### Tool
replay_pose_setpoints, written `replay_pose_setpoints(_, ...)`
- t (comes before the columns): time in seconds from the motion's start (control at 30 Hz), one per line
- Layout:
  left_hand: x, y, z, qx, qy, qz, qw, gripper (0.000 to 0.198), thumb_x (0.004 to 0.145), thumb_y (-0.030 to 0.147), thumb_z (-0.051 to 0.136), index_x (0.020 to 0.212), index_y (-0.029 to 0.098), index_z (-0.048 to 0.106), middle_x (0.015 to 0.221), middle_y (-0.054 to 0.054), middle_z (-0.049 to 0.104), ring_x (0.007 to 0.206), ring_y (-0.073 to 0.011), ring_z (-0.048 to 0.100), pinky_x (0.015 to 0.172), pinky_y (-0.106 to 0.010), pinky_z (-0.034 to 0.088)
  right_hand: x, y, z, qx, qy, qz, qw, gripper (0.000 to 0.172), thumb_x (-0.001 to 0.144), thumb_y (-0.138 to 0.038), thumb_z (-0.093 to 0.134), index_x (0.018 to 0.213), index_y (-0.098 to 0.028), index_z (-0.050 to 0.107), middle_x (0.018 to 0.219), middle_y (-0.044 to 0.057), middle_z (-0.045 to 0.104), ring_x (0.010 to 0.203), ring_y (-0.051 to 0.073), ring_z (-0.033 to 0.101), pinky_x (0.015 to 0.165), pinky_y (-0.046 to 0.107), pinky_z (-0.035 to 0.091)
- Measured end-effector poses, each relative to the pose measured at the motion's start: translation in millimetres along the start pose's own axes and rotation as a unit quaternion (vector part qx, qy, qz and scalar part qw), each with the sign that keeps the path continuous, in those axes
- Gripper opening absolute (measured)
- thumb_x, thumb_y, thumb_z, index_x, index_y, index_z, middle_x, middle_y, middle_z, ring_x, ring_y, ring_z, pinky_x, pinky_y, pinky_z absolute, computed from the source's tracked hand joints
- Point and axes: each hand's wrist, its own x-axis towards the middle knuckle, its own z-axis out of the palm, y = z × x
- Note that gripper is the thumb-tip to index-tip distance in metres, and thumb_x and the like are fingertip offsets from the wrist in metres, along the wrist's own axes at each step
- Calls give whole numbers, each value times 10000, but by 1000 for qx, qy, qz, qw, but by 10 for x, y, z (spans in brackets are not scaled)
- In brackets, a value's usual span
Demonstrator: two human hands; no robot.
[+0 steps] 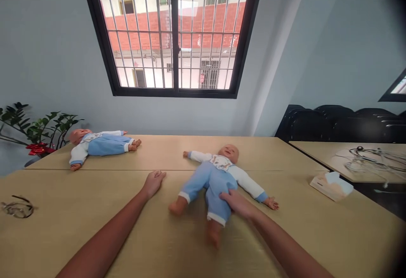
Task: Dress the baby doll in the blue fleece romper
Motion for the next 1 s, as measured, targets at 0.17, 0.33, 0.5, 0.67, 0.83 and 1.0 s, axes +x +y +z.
replay_pose_setpoints(0.17, -591, -5, -223, 6, -34, 17, 999, 484, 851, 582, 520, 628, 242, 258, 597, 70, 271, 596, -126, 313, 587, -256, 279, -431, -29, 312, -7, -103, -8, 995, 287, 784, -363, 622, 1006, -199, 702, 1013, 76, 741, 897, 271, 654, 796, 377, 499)
replay_pose_setpoints(0.33, -1234, -7, -306, 30, -94, 38, 994, 518, 873, 607, 527, 596, 230, 305, 576, 58, 322, 584, -130, 328, 583, -270, 283, -736, -17, 604, -60, -156, -27, 986, 228, 815, -342, 606, 969, -196, 687, 993, 70, 740, 868, 258, 635, 719, 344, 445)
replay_pose_setpoints(0.5, -1393, -7, -350, 48, -90, 74, 992, 512, 934, 546, 497, 605, 226, 270, 579, 53, 318, 573, -124, 319, 588, -276, 283, -755, -38, 519, -139, -166, -67, 974, 303, 887, -515, 612, 836, -219, 656, 859, 52, 717, 723, 212, 571, 639, 321, 357)
replay_pose_setpoints(0.67, -950, 567, -238, 81, -58, 141, 985, 422, 949, 430, 506, 625, 223, 332, 588, 39, 391, 592, -137, 398, 606, -281, 313, -61, -166, 89, -230, -50, -167, 957, 428, 974, -528, 478, 743, -207, 642, 782, 55, 662, 704, 194, 518, 686, 323, 330)
replay_pose_setpoints(0.83, -476, 1447, 165, 41, -210, 237, 948, 241, 917, 346, 590, 1114, 210, 617, 1141, -86, 669, 1061, -225, 597, 938, -338, 457, 674, -229, -119, -179, -30, -219, 959, 277, 884, -390, 562, 855, -170, 726, 929, 87, 709, 891, 241, 589, 816, 337, 419)
replay_pose_setpoints(1.0, -227, 1761, 613, 42, -312, 259, 913, 307, 915, 277, 581, 1214, 234, 634, 1232, -73, 703, 1119, -221, 637, 954, -322, 476, 820, -36, -71, -125, -87, -231, 961, 383, 884, -470, 538, 991, -169, 748, 1002, 94, 740, 971, 275, 626, 904, 400, 477)
